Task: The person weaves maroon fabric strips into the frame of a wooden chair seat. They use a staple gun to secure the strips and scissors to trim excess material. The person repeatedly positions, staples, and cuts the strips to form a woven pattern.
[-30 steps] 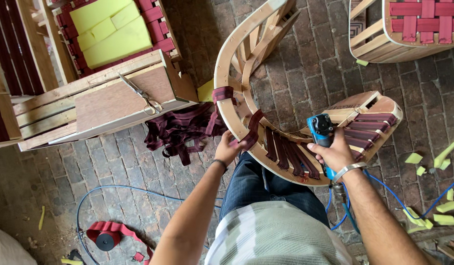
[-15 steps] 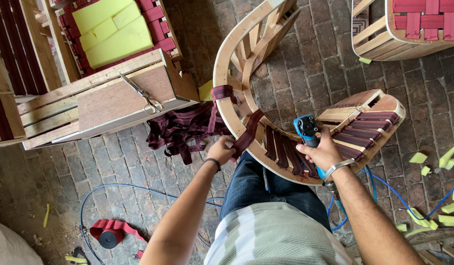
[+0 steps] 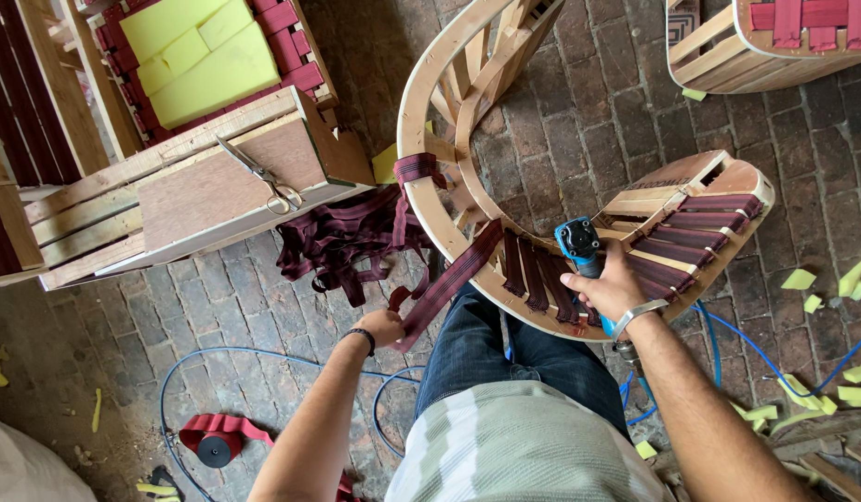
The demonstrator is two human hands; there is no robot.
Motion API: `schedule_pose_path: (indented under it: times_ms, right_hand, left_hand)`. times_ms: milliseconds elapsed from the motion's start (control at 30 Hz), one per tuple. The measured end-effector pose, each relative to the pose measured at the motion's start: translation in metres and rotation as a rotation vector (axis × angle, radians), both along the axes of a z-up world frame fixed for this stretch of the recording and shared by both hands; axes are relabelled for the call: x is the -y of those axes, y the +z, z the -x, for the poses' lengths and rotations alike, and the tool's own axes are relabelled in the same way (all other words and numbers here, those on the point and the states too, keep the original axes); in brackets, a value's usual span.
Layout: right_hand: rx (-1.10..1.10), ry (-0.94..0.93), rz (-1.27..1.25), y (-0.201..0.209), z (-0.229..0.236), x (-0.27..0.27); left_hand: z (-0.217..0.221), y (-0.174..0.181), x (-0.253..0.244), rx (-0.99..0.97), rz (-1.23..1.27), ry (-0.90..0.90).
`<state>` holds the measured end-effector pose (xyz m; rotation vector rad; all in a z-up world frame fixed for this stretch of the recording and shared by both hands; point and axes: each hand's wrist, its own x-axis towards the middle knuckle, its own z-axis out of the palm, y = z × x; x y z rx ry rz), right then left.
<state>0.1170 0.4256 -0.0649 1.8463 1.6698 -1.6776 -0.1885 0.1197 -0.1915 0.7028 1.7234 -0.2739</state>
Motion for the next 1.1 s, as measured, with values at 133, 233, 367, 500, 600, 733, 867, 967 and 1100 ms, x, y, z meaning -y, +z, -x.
schedule_pose_path:
  times_ms: [133,233,367,500,600,733,867,967,1100]
  right_hand:
    - [0.077,0.033,-0.007,0.003,0.002,0.003]
    - [0.068,0.009,0.001,-0.002,0.001,0.005]
    - [-0.018,0.006,-0.022,-0.028,-0.004,0.002]
    - [0.017,0.128,-0.112,-0.063,-0.009,-0.015]
    - [0.122,0.28,-0.159,-0.089,-0.006,-0.034]
    - [0.217,0.424,-0.104,-0.13,0.011,-0.057]
    - [0.237,0.584,-0.125,-0.17,0.022,-0.071]
    - [0.377,0.655,0.0,-0.197,0.027,-0.08]
    - [0.377,0.711,0.043,-0.221,0.027,-0.091]
  left_hand:
    - [-0.003,-0.013,0.001,0.118,-0.191,0.084]
    - [-0.005,-0.038,-0.008,0.061,-0.252,0.186]
    - [0.009,-0.088,-0.044,0.261,-0.438,0.697]
    - [0.028,-0.151,-0.091,0.347,-0.388,1.221]
    - [0.03,-0.198,-0.116,0.49,-0.466,1.113]
    - [0.026,-0.24,-0.151,0.656,-0.508,0.728]
    - [0.015,-0.253,-0.216,0.634,-0.314,0.514]
    - [0.002,-0.247,-0.252,0.471,-0.15,0.312]
    - [-0.004,-0.241,-0.278,0.427,-0.279,-0.082]
